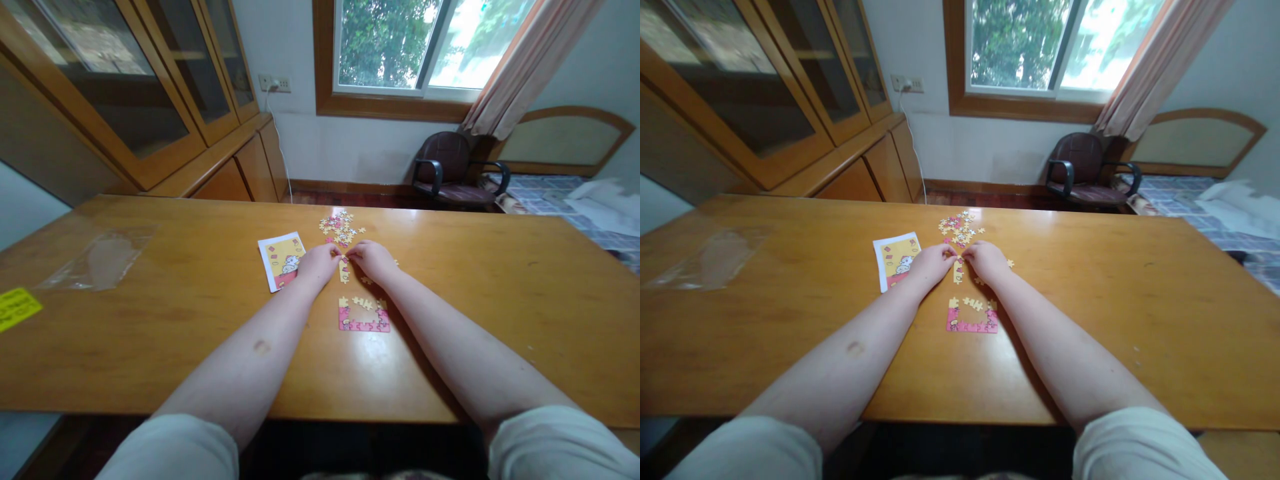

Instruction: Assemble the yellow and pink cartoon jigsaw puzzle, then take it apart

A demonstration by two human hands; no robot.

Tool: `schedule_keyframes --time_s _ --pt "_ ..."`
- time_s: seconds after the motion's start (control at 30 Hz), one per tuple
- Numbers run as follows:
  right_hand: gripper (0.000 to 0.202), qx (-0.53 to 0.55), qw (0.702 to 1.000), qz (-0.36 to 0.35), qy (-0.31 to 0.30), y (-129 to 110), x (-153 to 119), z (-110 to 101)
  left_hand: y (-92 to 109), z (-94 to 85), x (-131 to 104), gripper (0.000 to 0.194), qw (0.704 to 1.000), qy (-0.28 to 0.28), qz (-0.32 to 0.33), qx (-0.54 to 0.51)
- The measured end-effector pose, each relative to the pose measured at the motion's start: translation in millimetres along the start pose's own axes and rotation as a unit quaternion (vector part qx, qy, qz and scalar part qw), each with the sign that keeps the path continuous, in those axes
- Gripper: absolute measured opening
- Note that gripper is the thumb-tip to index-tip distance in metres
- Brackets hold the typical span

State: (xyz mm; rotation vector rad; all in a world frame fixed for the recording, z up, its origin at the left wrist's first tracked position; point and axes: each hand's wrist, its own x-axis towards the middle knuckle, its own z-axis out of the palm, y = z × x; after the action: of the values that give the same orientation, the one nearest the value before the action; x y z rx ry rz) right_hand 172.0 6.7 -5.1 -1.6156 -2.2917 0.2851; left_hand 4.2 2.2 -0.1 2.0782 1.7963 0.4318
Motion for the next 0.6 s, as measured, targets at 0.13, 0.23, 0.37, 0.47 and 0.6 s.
schedule_keyframes --time_s 0.13,0.23,0.37,0.47,0.6 --pt "0.021 0.004 1.0 0.0 -0.004 -3 -1 -1 0 -0.9 0 0.021 1.0 0.001 -0.001 0.002" --pt "0.024 0.005 1.0 0.007 0.018 -3 -4 -7 0 -1.6 0 0.021 1.0 0.001 0.001 0.004" --pt "0.028 0.003 1.0 0.003 0.025 3 -7 -12 -1 -1.8 0 0.022 1.0 -0.003 -0.003 0.001" --pt "0.03 0.009 1.0 -0.004 0.006 9 -7 -13 -1 -1.4 0 0.021 1.0 -0.002 -0.002 -0.001" --pt "0.03 0.025 0.998 0.007 0.059 11 -10 -36 -2 -0.5 1 0.023 1.0 -0.003 -0.007 -0.002"
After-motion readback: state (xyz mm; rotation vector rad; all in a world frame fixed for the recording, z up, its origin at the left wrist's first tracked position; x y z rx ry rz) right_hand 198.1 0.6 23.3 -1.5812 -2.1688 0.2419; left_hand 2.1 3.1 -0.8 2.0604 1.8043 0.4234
